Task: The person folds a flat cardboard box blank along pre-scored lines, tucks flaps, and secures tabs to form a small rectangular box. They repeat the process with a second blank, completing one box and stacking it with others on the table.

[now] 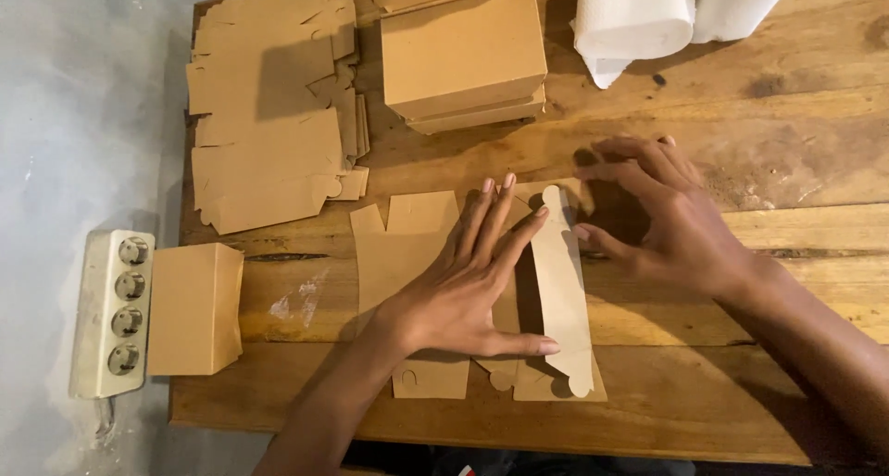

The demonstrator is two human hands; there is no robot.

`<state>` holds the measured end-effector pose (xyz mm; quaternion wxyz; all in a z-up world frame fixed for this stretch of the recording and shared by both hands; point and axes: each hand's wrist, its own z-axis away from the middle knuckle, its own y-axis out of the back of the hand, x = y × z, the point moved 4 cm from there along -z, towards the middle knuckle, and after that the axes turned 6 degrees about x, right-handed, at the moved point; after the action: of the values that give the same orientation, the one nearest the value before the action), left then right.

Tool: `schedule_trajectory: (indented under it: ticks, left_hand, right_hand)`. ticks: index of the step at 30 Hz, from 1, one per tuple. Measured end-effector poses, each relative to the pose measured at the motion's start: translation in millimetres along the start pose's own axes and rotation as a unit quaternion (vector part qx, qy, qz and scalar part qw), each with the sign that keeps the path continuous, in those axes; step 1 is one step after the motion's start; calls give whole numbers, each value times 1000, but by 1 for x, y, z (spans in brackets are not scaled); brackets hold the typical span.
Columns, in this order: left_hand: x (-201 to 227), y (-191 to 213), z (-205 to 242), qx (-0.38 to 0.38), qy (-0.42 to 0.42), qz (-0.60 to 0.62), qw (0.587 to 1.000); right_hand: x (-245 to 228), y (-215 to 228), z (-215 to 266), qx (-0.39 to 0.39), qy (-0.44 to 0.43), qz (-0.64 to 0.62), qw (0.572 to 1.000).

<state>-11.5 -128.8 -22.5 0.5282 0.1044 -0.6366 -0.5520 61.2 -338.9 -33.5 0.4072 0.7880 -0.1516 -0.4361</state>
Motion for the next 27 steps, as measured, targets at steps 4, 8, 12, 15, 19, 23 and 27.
schedule_trajectory:
  ticks: [4,8,12,15,19,23,27]
  left_hand:
    - [-3,-8,1,19,-25,-44,999]
    - [-6,-12,0,28,-29,-83,996]
    - [-7,-16,-1,40,-18,-101,994]
    - [-8,-18,-1,57,-24,-117,991]
    - [-7,-17,-1,41,-12,-109,993]
    - [-5,-16,-1,23,-6,-104,994]
    - [-5,-16,-3,9,5,-93,996]
  right_hand:
    - [1,-7,-1,18,29,-21,999]
    - [-2,-9,0,4,25,-5,1000]
    - [-4,-8,0,-58,16,-2,998]
    - [0,-11,3,-84,8,4,996]
    - [-2,-13,4,-158,-18,27,987]
    - [-8,-17,8,-220,-15,69,973]
    - [-17,-19,15,-193,81,94,973]
